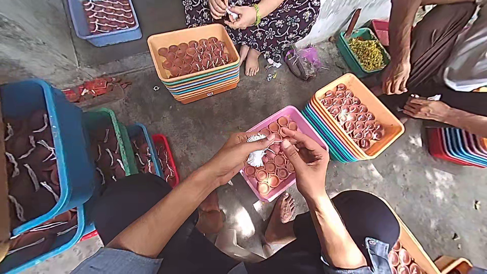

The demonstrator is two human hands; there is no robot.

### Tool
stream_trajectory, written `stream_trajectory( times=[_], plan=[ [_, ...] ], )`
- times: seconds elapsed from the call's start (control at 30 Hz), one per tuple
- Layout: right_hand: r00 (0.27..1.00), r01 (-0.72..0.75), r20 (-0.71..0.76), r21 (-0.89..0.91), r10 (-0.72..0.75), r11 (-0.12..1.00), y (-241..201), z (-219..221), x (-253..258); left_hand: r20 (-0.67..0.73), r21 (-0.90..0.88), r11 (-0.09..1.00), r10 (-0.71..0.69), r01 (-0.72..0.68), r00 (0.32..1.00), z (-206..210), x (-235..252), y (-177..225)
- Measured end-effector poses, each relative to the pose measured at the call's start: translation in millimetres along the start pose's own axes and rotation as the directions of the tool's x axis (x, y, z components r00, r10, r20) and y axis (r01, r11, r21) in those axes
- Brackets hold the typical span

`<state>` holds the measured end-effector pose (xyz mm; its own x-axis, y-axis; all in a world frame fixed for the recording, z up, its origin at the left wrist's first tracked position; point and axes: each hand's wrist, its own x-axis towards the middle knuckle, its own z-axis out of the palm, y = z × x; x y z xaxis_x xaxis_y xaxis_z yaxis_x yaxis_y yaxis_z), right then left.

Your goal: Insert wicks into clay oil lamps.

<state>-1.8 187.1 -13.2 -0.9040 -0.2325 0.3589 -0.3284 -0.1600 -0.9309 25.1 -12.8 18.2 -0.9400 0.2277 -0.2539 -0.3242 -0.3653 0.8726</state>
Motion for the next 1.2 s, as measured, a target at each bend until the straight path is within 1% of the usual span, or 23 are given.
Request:
stream_trajectory(
  times=[0.1,0.23,0.33,0.4,0.43,0.5,0.57,0.7,0.93,1.03,1.2],
  plan=[
    [0.994,-0.084,-0.060,0.055,0.087,0.995,-1,-2,-2,0.008,-0.032,0.999,-0.021,0.021,1.000,0,1,2],
    [0.989,-0.139,-0.047,0.082,0.143,0.987,-6,0,-8,-0.020,-0.023,1.000,0.014,-0.015,1.000,1,1,1],
    [0.957,-0.266,-0.087,0.106,0.275,0.958,-6,5,-11,-0.022,0.000,0.998,0.061,-0.061,0.998,2,1,-2],
    [0.939,-0.306,-0.125,0.118,0.319,0.945,-2,8,-11,-0.025,0.004,0.997,0.080,-0.080,0.996,2,1,-5],
    [0.939,-0.296,-0.149,0.110,0.310,0.949,0,10,-11,-0.026,0.001,0.996,0.085,-0.085,0.996,2,2,-6],
    [0.953,-0.233,-0.183,0.066,0.241,0.970,1,12,-10,-0.029,-0.010,0.995,0.096,-0.097,0.995,2,2,-7],
    [0.967,-0.188,-0.171,0.031,0.190,0.982,1,13,-9,-0.014,-0.012,0.995,0.101,-0.101,0.995,0,3,-9],
    [0.959,-0.251,-0.131,0.019,0.252,0.968,1,15,-5,0.019,0.006,0.995,0.099,-0.099,0.995,-1,5,-13],
    [0.957,-0.280,-0.040,0.130,0.287,0.951,9,13,0,0.029,0.016,0.996,0.085,-0.086,0.996,-1,7,-17],
    [0.951,-0.298,-0.021,0.207,0.309,0.932,11,12,0,0.024,0.018,0.997,0.077,-0.078,0.997,-2,8,-18],
    [0.946,-0.302,-0.027,0.290,0.323,0.908,17,14,0,-0.081,-0.046,0.998,0.044,-0.048,0.996,-4,10,-19]
  ],
)
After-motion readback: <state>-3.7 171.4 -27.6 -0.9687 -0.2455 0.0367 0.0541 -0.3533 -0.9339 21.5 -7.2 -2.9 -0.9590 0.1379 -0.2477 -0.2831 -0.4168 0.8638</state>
